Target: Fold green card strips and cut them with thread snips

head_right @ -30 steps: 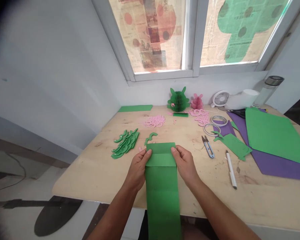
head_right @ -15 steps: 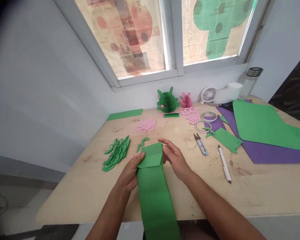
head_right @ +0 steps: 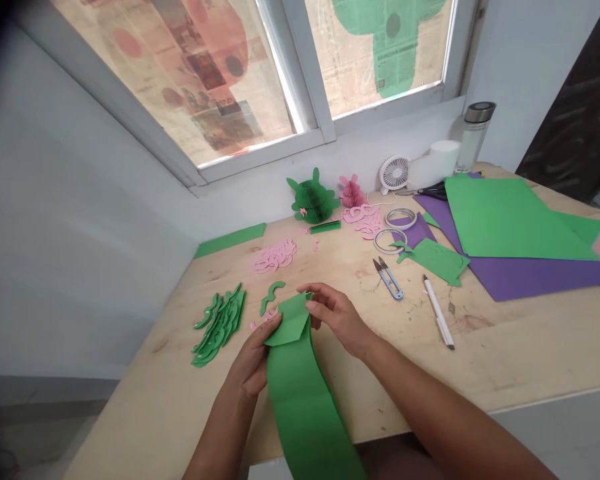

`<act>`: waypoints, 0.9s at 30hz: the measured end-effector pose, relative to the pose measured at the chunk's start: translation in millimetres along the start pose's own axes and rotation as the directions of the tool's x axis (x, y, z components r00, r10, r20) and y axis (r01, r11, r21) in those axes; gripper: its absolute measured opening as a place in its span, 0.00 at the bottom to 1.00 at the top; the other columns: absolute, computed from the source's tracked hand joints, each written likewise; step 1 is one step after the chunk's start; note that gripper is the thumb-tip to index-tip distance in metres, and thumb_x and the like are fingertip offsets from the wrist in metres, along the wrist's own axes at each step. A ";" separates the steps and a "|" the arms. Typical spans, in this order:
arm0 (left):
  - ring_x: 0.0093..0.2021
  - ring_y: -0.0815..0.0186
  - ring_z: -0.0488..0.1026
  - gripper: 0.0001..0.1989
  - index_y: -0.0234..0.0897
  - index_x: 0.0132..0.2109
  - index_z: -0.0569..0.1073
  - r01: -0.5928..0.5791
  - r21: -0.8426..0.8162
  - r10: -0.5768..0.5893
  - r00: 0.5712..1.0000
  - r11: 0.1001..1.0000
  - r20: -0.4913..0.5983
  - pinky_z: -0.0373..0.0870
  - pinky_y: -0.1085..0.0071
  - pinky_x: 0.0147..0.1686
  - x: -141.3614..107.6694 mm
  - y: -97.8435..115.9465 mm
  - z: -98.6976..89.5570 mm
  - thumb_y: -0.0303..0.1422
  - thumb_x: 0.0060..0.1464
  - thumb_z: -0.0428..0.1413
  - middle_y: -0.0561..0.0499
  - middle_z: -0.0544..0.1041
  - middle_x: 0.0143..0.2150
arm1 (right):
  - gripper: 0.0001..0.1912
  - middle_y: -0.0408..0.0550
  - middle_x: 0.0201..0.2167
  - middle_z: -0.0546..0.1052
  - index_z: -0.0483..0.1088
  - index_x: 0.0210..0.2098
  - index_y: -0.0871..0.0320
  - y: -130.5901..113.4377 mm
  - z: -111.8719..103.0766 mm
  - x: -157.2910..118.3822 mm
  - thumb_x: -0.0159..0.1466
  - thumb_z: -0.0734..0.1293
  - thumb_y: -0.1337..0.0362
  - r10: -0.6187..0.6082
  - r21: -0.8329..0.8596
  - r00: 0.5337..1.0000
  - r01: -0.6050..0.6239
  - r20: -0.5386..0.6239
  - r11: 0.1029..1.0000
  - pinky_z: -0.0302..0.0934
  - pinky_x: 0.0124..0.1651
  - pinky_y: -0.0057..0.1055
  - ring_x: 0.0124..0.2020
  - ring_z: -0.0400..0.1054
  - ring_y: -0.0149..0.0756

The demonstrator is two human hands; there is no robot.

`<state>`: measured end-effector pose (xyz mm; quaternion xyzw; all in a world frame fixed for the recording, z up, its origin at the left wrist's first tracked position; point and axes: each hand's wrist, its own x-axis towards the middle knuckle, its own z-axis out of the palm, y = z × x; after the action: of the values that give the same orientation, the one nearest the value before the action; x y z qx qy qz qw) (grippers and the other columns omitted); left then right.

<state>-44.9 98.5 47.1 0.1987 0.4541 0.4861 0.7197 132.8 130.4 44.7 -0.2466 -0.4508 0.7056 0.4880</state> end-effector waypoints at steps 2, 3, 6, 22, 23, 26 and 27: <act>0.40 0.56 0.80 0.15 0.32 0.46 0.76 0.009 -0.001 -0.009 1.000 1.000 -0.001 0.75 0.65 0.46 0.8 -0.6 -0.4 0.32 0.51 0.62 0.43 0.81 0.37 | 0.18 0.41 0.28 0.65 0.71 0.47 0.54 -1.1 -0.3 -0.1 0.60 0.69 0.54 -0.001 -0.001 1.000 0.001 -0.009 1.000 0.57 0.31 0.28 0.28 0.59 0.30; 0.40 0.56 0.80 0.15 0.32 0.46 0.76 0.014 0.001 -0.014 1.000 1.000 0.000 0.75 0.65 0.45 1.1 -1.0 -0.6 0.32 0.50 0.62 0.43 0.81 0.37 | 0.17 0.41 0.28 0.65 0.71 0.46 0.54 -1.6 -0.4 -0.3 0.60 0.69 0.54 0.000 0.000 1.000 0.000 -0.014 1.000 0.56 0.31 0.28 0.28 0.59 0.30; 0.37 0.57 0.80 0.14 0.32 0.44 0.76 0.023 0.013 -0.023 1.000 1.000 -0.001 0.76 0.65 0.44 1.9 -1.9 -0.3 0.32 0.50 0.62 0.44 0.81 0.34 | 0.17 0.41 0.28 0.66 0.72 0.45 0.54 -2.6 -1.0 -0.8 0.60 0.69 0.55 0.004 0.002 0.999 -0.004 -0.032 1.000 0.56 0.31 0.28 0.28 0.59 0.29; 0.39 0.58 0.79 0.17 0.33 0.42 0.77 -0.137 0.172 0.148 0.988 0.975 -0.053 0.74 0.65 0.43 -6.9 0.5 5.1 0.34 0.43 0.68 0.46 0.81 0.33 | 0.22 0.41 0.27 0.67 0.71 0.50 0.54 -2.5 -3.1 -2.4 0.58 0.69 0.54 0.018 -0.060 0.993 -0.025 -0.119 0.998 0.58 0.33 0.30 0.28 0.61 0.31; 0.39 0.57 0.79 0.18 0.33 0.42 0.77 -0.165 0.188 0.180 0.982 0.968 -0.062 0.74 0.65 0.44 -7.3 1.1 5.1 0.36 0.43 0.68 0.46 0.81 0.33 | 0.22 0.41 0.27 0.67 0.71 0.50 0.55 -2.4 -3.4 -2.1 0.58 0.69 0.54 0.024 -0.075 0.991 -0.034 -0.133 0.997 0.58 0.33 0.30 0.28 0.61 0.31; 0.43 0.57 0.77 0.21 0.34 0.45 0.77 -0.236 0.239 0.257 0.964 0.942 -0.062 0.73 0.65 0.45 -8.6 3.7 5.2 0.38 0.43 0.67 0.46 0.81 0.37 | 0.20 0.42 0.27 0.69 0.73 0.44 0.56 -2.0 -3.1 -1.2 0.59 0.67 0.50 0.040 -0.104 0.989 -0.055 -0.142 0.993 0.58 0.34 0.31 0.28 0.61 0.32; 0.45 0.57 0.77 0.22 0.35 0.47 0.77 -0.254 0.258 0.276 0.960 0.932 -0.052 0.73 0.65 0.46 -9.1 4.7 5.4 0.38 0.44 0.67 0.46 0.81 0.39 | 0.18 0.43 0.27 0.70 0.73 0.40 0.56 -1.8 -2.7 -1.0 0.59 0.66 0.49 0.039 -0.115 0.990 -0.055 -0.139 0.992 0.58 0.34 0.32 0.28 0.62 0.32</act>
<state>-43.8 93.4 57.5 0.3253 0.5113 0.5262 0.5966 136.1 130.8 44.9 -0.3333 -0.4515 0.6705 0.4852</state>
